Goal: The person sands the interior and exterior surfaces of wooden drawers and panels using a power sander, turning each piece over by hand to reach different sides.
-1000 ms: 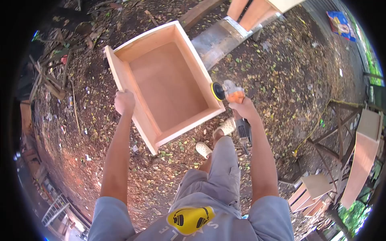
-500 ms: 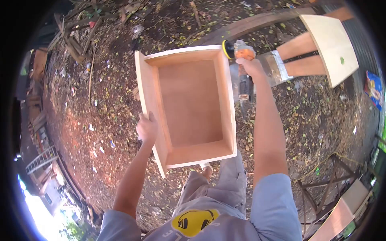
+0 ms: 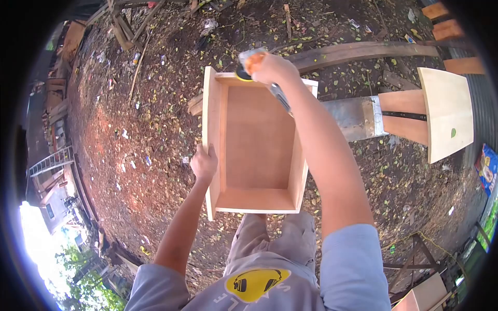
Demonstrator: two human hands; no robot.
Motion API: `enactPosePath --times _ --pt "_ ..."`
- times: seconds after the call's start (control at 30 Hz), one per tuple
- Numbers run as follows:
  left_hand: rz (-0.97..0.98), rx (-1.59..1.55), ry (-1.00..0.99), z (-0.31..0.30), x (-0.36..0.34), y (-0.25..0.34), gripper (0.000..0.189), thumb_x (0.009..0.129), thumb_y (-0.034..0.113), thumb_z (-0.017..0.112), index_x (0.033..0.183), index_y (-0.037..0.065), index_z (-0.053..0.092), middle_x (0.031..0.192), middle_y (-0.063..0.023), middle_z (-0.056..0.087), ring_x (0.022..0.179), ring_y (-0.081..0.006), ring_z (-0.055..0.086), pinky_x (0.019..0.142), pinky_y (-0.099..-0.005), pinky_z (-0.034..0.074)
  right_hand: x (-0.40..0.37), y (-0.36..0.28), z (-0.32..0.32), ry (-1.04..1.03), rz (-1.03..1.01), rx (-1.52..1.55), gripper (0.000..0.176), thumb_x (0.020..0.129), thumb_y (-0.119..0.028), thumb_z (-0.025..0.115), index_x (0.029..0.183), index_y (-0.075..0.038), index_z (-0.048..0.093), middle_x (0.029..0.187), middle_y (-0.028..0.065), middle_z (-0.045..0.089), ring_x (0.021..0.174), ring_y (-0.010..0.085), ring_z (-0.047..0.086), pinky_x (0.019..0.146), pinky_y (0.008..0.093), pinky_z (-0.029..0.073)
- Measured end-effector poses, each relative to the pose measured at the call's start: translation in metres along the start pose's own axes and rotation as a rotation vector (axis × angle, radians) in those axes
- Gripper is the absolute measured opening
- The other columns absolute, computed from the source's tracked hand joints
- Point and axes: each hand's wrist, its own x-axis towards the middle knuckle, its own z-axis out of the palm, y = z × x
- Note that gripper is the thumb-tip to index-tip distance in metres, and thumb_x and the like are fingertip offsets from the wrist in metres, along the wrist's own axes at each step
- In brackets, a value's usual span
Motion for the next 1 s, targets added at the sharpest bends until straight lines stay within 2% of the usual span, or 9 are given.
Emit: enactPosePath --times 0.2,0.3,0.4,0.47,0.53,0.63,0.7,0.9,1.0 --pt "-0.027 0.043 -0.039 -0.005 0.002 0.004 0.041 0.096 0.039 0.048 0.090 -0.001 0.057 0.066 -0.0236 0.065 0.063 -0.0418 0.066 0.060 -0.0516 0.054 0.001 0.000 -0.004 -0.037 0.070 -0.050 0.034 0.083 -0.027 0.053 0.115 -0.020 0.064 0.119 0.0141 0.065 0.107 0.0324 0.064 0.091 0.0429 0.051" --pt "-0.031 -0.013 -0.053 -0.002 0.003 0.002 0.044 0.098 0.040 0.043 0.089 -0.001 0.057 0.066 -0.0246 0.065 0.064 -0.0425 0.066 0.061 -0.0520 0.053 -0.008 0.095 -0.005 0.025 -0.154 -0.049 0.026 0.092 -0.031 0.049 0.111 -0.018 0.062 0.115 0.0138 0.064 0.105 0.0290 0.064 0.088 0.0437 0.051" --pt "-0.067 -0.012 -0.094 -0.002 0.003 0.004 0.046 0.100 0.040 0.038 0.089 0.001 0.058 0.068 -0.0245 0.065 0.067 -0.0427 0.066 0.064 -0.0522 0.053 -0.064 0.161 -0.026 0.163 -0.218 -0.375 0.022 0.084 -0.023 0.057 0.097 -0.006 0.062 0.104 0.0132 0.066 0.091 0.0302 0.066 0.081 0.0423 0.052" --pt "-0.082 -0.026 -0.098 -0.003 0.005 0.004 0.047 0.100 0.041 0.036 0.089 0.001 0.059 0.069 -0.0244 0.066 0.069 -0.0429 0.067 0.066 -0.0525 0.053 -0.120 0.145 -0.038 0.183 0.231 -0.058 0.026 0.078 -0.021 0.063 0.093 0.000 0.064 0.096 0.0150 0.069 0.084 0.0322 0.068 0.079 0.0418 0.053" --pt "-0.082 -0.048 -0.092 0.000 0.003 0.002 0.048 0.101 0.041 0.035 0.089 0.002 0.060 0.070 -0.0243 0.066 0.070 -0.0430 0.067 0.068 -0.0530 0.052 -0.126 0.206 0.014 0.356 0.461 0.338 0.046 0.073 -0.032 0.073 0.108 -0.002 0.066 0.086 0.0144 0.072 0.078 0.0296 0.069 0.070 0.0404 0.053" --pt "-0.098 -0.073 -0.080 -0.007 0.002 0.006 0.048 0.101 0.041 0.034 0.089 0.003 0.060 0.071 -0.0248 0.066 0.070 -0.0435 0.067 0.068 -0.0528 0.052 -0.137 0.123 0.031 0.492 0.510 0.353 0.046 0.072 -0.030 0.077 0.107 -0.001 0.068 0.088 0.0100 0.070 0.079 0.0191 0.067 0.070 0.0345 0.052" --pt "-0.102 -0.092 -0.075 -0.002 0.002 0.001 0.050 0.101 0.040 0.032 0.091 0.002 0.062 0.072 -0.0249 0.066 0.070 -0.0441 0.066 0.068 -0.0527 0.052 -0.119 0.082 0.054 0.556 0.264 0.686 0.046 0.073 -0.030 0.077 0.108 -0.001 0.068 0.091 0.0117 0.070 0.079 0.0215 0.068 0.071 0.0359 0.053" --pt "-0.095 -0.152 -0.053 -0.005 0.002 0.003 0.054 0.102 0.038 0.027 0.091 0.002 0.065 0.074 -0.0256 0.066 0.075 -0.0444 0.066 0.073 -0.0531 0.051 -0.051 -0.034 0.086 0.653 0.069 0.594 0.047 0.074 -0.030 0.076 0.108 -0.002 0.061 0.087 0.0129 0.069 0.079 0.0256 0.069 0.072 0.0370 0.053" --pt "-0.096 -0.165 -0.066 -0.002 0.004 0.000 0.055 0.102 0.039 0.026 0.090 0.002 0.065 0.074 -0.0252 0.067 0.074 -0.0441 0.066 0.073 -0.0525 0.052 -0.039 -0.062 0.081 0.478 0.050 0.730 0.060 0.072 -0.037 0.075 0.110 0.005 0.055 0.099 0.0226 0.068 0.095 0.0337 0.068 0.082 0.0424 0.053"
